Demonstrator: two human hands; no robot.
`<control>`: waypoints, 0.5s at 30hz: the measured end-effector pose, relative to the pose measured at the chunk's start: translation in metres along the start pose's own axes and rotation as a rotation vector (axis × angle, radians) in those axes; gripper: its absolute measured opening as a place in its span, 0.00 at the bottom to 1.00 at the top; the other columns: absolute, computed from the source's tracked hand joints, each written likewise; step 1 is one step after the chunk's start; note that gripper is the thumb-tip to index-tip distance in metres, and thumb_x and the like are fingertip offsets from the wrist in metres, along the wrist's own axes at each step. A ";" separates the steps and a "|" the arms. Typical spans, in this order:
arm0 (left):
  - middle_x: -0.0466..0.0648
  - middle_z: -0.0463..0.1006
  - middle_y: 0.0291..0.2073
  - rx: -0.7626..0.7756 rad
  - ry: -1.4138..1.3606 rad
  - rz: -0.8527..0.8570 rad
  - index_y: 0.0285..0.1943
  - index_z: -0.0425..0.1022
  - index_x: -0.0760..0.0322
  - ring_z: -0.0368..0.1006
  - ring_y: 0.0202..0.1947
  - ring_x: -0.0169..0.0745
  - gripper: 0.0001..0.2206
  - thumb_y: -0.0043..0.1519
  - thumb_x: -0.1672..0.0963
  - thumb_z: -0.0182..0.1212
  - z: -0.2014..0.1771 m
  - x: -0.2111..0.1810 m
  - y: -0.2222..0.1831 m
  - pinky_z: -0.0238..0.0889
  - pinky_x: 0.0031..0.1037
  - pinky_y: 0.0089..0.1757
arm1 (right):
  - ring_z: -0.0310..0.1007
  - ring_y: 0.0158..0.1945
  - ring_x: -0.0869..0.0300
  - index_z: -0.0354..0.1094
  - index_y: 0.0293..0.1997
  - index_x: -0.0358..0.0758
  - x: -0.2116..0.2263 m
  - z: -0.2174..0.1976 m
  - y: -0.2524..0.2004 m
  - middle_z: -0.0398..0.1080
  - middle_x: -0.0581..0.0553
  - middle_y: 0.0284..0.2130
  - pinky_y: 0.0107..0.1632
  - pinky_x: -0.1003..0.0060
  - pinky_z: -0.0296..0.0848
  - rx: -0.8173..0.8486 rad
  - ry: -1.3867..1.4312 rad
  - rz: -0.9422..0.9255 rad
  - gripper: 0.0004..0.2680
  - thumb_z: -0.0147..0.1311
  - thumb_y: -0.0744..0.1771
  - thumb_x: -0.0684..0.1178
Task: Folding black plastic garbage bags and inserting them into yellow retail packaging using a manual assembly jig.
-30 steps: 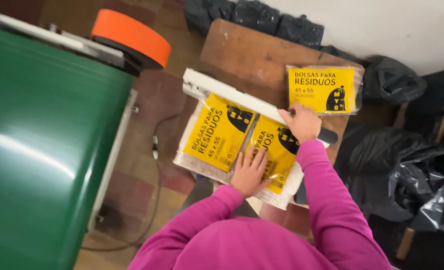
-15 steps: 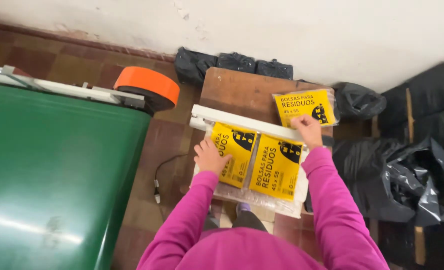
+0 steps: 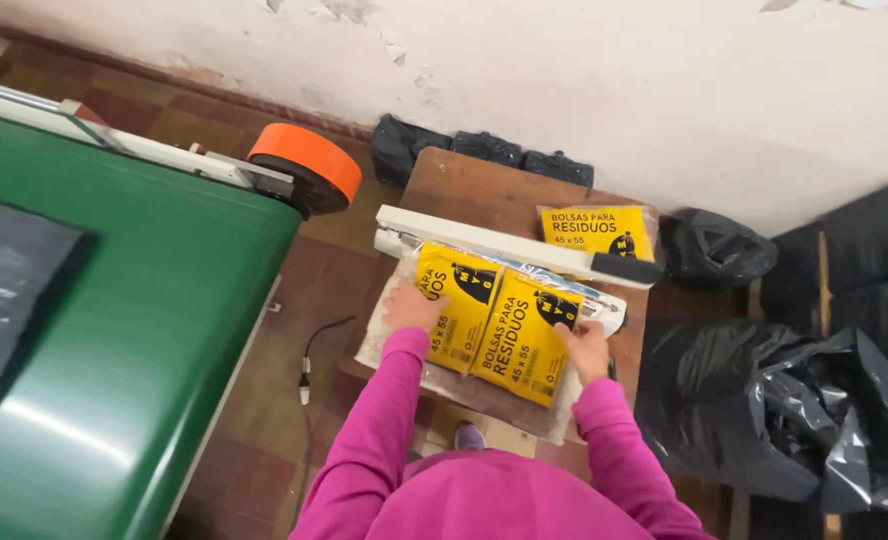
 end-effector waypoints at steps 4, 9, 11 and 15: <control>0.55 0.75 0.55 0.155 -0.077 -0.102 0.59 0.68 0.65 0.68 0.59 0.58 0.35 0.49 0.43 0.74 0.038 0.024 -0.012 0.63 0.53 0.53 | 0.77 0.38 0.56 0.71 0.48 0.25 -0.016 0.025 0.004 0.78 0.37 0.37 0.41 0.62 0.74 0.156 0.292 0.103 0.17 0.69 0.62 0.49; 0.57 0.84 0.41 0.003 -0.588 0.256 0.54 0.74 0.64 0.80 0.43 0.55 0.22 0.52 0.53 0.70 0.031 0.031 -0.039 0.70 0.40 0.43 | 0.76 0.39 0.61 0.75 0.50 0.30 0.000 0.034 -0.015 0.78 0.46 0.40 0.42 0.67 0.73 0.412 0.670 0.122 0.10 0.62 0.66 0.44; 0.57 0.84 0.41 -0.048 -0.638 0.198 0.53 0.72 0.65 0.81 0.42 0.55 0.19 0.55 0.54 0.69 0.002 0.052 -0.070 0.71 0.39 0.43 | 0.74 0.41 0.64 0.74 0.51 0.32 0.018 0.000 -0.027 0.77 0.48 0.41 0.44 0.69 0.72 0.398 0.639 -0.009 0.11 0.62 0.66 0.44; 0.56 0.85 0.40 -0.303 -0.728 0.036 0.49 0.69 0.68 0.82 0.42 0.49 0.15 0.58 0.57 0.68 -0.069 0.119 -0.145 0.72 0.34 0.41 | 0.73 0.46 0.61 0.74 0.54 0.30 0.063 -0.060 -0.033 0.76 0.44 0.45 0.50 0.65 0.71 0.444 0.470 -0.140 0.10 0.61 0.68 0.41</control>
Point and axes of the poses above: each hand's wrist, its own y-axis towards the middle knuckle, its own z-axis out of the palm, x = y × z, the point moved 9 cm from there along y, towards the middle knuckle
